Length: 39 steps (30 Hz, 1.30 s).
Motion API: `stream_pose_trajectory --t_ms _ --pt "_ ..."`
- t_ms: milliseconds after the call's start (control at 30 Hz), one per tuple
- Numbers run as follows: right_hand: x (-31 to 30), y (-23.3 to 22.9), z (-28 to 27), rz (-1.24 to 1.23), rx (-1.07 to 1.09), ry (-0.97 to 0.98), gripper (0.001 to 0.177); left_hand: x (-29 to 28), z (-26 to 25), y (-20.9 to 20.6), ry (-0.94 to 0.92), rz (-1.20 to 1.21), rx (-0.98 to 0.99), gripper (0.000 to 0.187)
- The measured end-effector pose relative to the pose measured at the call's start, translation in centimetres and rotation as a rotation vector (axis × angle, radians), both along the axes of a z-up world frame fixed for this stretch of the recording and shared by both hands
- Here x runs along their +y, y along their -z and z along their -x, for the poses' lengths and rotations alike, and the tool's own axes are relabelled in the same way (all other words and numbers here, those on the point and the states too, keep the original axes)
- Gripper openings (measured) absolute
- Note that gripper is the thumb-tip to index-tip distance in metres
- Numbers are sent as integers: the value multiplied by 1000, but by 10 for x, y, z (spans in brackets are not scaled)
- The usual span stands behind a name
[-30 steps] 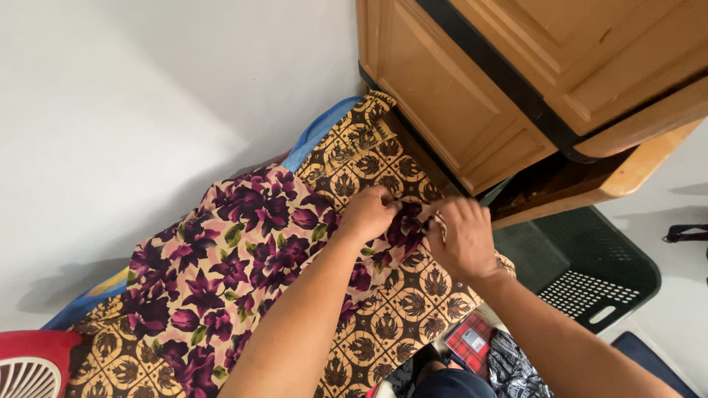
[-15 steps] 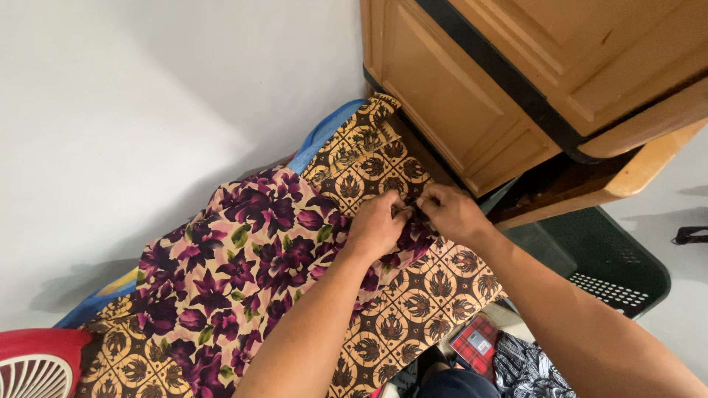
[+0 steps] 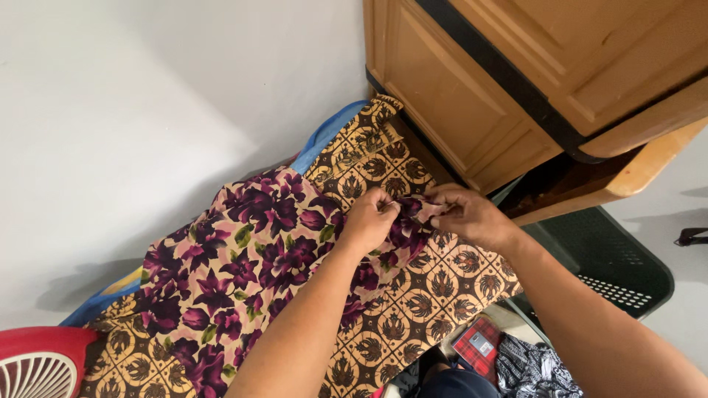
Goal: The person folds a floral-patterned garment by hand on a padded surface, smoothing the fabric and folding the sides inward.
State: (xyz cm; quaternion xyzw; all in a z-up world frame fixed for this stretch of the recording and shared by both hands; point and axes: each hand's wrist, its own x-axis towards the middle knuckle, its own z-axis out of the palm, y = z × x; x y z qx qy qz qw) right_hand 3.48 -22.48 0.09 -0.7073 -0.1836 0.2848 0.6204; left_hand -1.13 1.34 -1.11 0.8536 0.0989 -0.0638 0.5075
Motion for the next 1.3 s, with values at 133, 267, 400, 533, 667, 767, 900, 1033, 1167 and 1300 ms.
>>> stream_pose_trajectory --t_ms 133,267,400,533,667,767,900,1033,1167,1300 --pt "1 16 0 -236 418 271 34 -2 -1 -2 18 40 14 14" --pt "16 14 1 103 466 289 27 -7 1 -17 28 -11 -19 16" --pt "27 7 6 338 206 259 25 -24 15 -53 -165 -364 -211 20" --pt "32 1 19 253 201 359 26 -44 23 -84 -248 -17 484 45" --pt "37 7 26 44 369 412 26 -50 32 -60 -299 245 527 25" --pt "32 10 29 -90 582 476 22 -50 33 -30 -440 625 535 20" --pt "26 15 30 -301 808 490 19 -44 35 -14 -646 1132 573 14" --pt "21 34 33 -440 964 562 18 -41 40 -16 -741 1340 509 17" --pt "18 55 36 -518 1017 536 22 -47 43 -5 -818 1402 459 17" --pt "17 60 34 -559 1060 582 30 -46 45 18 -758 1511 410 17"
